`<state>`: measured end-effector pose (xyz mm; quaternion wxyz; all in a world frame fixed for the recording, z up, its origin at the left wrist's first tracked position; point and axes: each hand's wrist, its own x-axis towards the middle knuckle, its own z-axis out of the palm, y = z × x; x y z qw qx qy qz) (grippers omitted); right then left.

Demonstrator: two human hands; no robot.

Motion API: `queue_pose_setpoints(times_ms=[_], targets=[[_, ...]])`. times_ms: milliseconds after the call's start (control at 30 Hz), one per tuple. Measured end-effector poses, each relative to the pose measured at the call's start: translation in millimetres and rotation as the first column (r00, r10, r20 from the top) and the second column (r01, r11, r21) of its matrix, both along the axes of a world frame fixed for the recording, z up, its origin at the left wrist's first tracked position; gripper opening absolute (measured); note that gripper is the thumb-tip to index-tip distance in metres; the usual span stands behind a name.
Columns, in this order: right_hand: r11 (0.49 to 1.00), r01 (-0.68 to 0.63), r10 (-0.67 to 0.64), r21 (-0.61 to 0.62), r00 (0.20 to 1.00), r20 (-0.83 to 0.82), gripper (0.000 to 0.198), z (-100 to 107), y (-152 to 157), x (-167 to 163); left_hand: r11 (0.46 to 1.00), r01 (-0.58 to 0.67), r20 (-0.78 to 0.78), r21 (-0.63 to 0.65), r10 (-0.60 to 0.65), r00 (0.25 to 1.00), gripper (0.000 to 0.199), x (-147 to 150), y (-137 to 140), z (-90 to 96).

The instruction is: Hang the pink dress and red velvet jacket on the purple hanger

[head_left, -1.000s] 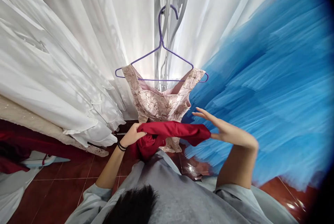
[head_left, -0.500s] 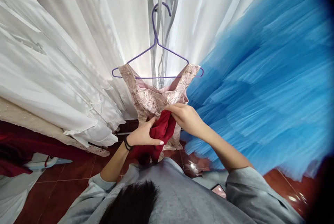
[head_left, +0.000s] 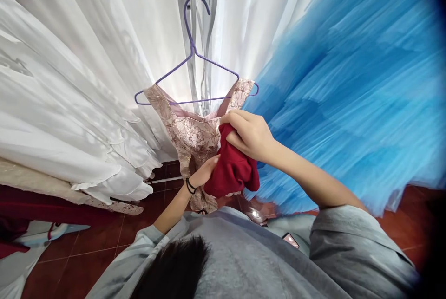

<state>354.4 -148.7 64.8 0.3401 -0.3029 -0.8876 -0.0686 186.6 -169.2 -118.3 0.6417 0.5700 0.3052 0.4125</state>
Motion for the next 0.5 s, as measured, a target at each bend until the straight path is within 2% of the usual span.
queue_pose_setpoints(times_ms=[67,133,267,333,400,433,467,500], targets=[[0.999,0.024,-0.024,-0.025,1.000,0.017,0.026,0,4,-1,0.992,0.111,-0.024,-0.056,-0.112,0.993,0.075,8,5,5.3],[0.998,0.040,-0.042,-0.050,0.999,-0.033,0.027,-2,9,0,0.979,0.188,-0.058,-0.076,-0.192,0.980,0.086,14,7,2.6],[0.995,0.018,-0.038,-0.095,0.977,-0.211,0.029,-6,16,2,0.969,0.228,-0.163,-0.091,-0.241,0.957,0.096,20,9,-23.8],[0.995,-0.012,-0.018,-0.103,0.957,-0.289,0.028,-4,12,3,0.936,0.257,-0.176,-0.241,-0.303,0.937,0.089,18,11,-39.9],[0.995,-0.038,0.001,-0.091,0.924,-0.382,0.027,2,1,5,0.849,0.301,-0.116,-0.434,-0.384,0.916,0.074,13,11,-53.0],[0.996,-0.062,0.026,-0.066,0.896,-0.443,0.026,6,-6,7,0.822,0.296,-0.085,-0.486,-0.382,0.920,0.067,12,11,-57.7],[0.995,-0.092,0.063,-0.032,0.859,-0.508,0.026,9,-12,8,0.829,0.269,-0.074,-0.490,-0.347,0.935,0.061,11,10,-61.0],[0.992,-0.123,0.105,0.008,0.815,-0.570,0.026,13,-18,10,0.868,0.225,-0.089,-0.442,-0.292,0.952,0.057,12,8,-62.9]])
